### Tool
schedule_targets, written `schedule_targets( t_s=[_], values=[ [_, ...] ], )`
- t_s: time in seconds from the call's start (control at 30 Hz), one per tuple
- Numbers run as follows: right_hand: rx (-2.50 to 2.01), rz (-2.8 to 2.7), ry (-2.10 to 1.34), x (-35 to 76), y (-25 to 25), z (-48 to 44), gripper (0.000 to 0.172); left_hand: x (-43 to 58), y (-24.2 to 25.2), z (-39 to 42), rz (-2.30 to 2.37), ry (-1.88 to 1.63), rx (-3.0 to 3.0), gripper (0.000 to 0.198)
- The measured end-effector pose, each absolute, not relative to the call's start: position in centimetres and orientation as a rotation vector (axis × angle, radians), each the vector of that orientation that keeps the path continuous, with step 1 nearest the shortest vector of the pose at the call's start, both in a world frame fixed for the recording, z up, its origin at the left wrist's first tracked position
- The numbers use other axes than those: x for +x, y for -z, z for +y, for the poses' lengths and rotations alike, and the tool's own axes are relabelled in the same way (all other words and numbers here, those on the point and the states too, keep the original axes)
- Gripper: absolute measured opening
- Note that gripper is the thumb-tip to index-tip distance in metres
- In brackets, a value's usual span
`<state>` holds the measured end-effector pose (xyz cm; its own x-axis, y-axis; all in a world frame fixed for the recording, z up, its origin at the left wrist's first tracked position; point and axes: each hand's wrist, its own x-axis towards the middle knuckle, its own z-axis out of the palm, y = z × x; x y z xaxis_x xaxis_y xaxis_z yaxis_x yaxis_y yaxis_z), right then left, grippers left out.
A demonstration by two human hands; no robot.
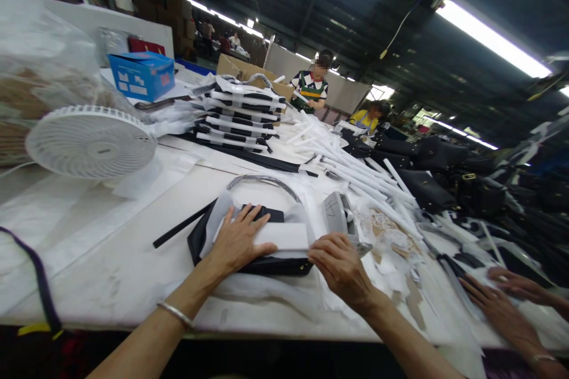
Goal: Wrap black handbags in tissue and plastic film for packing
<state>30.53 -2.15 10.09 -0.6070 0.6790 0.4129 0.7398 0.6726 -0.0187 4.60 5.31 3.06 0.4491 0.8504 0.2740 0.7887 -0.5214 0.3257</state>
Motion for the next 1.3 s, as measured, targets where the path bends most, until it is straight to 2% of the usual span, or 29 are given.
schedule_targets(
  t_s=[0.13,0.27,0.4,0.47,0.53,0.67,0.77,0.87,1.07,1.17,1.3],
  values=[
    [-1.124,-2.53,0.129,30.9,-10.8,-2.2,0.014,4.6,-3.1,5.2,1.439,-0.617,2.519,0.072],
    [-1.154,-2.357,0.033,28.5,-14.3,-1.4,0.017,4.8,-3.1,5.3,1.435,-0.585,2.518,0.072],
    [-1.17,-2.271,-0.283,23.9,-16.6,0.0,0.023,4.8,-2.9,5.3,1.447,-0.601,2.495,0.074],
    [-1.133,-2.404,-0.398,22.3,-15.7,0.6,0.033,4.8,-2.8,5.1,1.428,-0.618,2.474,0.073],
    [-1.14,-2.569,-0.417,21.6,-13.4,1.1,0.05,4.7,-2.7,5.0,1.396,-0.628,2.459,0.068],
    [-1.197,-2.755,-0.314,22.4,-7.3,1.2,0.08,4.7,-2.6,4.8,1.382,-0.725,2.399,0.062],
    [-1.192,-2.732,-0.168,23.3,-4.2,0.9,0.094,4.5,-2.5,4.8,1.306,-0.833,2.289,0.072],
    [-1.19,-2.689,-0.112,23.5,-3.3,0.6,0.094,3.8,-2.5,5.4,1.128,-1.015,1.962,0.086],
    [-1.273,-2.717,-0.164,22.8,-4.0,0.8,0.081,1.6,-2.5,7.6,1.148,-1.256,1.432,0.05],
    [-1.225,-2.698,-0.031,22.9,-3.2,1.0,0.074,1.3,-3.0,7.8,1.222,-1.296,1.369,0.043],
    [-0.985,-2.598,0.183,25.1,0.5,2.6,0.081,2.0,-4.4,6.1,1.259,-1.259,1.572,0.036]
  ],
)
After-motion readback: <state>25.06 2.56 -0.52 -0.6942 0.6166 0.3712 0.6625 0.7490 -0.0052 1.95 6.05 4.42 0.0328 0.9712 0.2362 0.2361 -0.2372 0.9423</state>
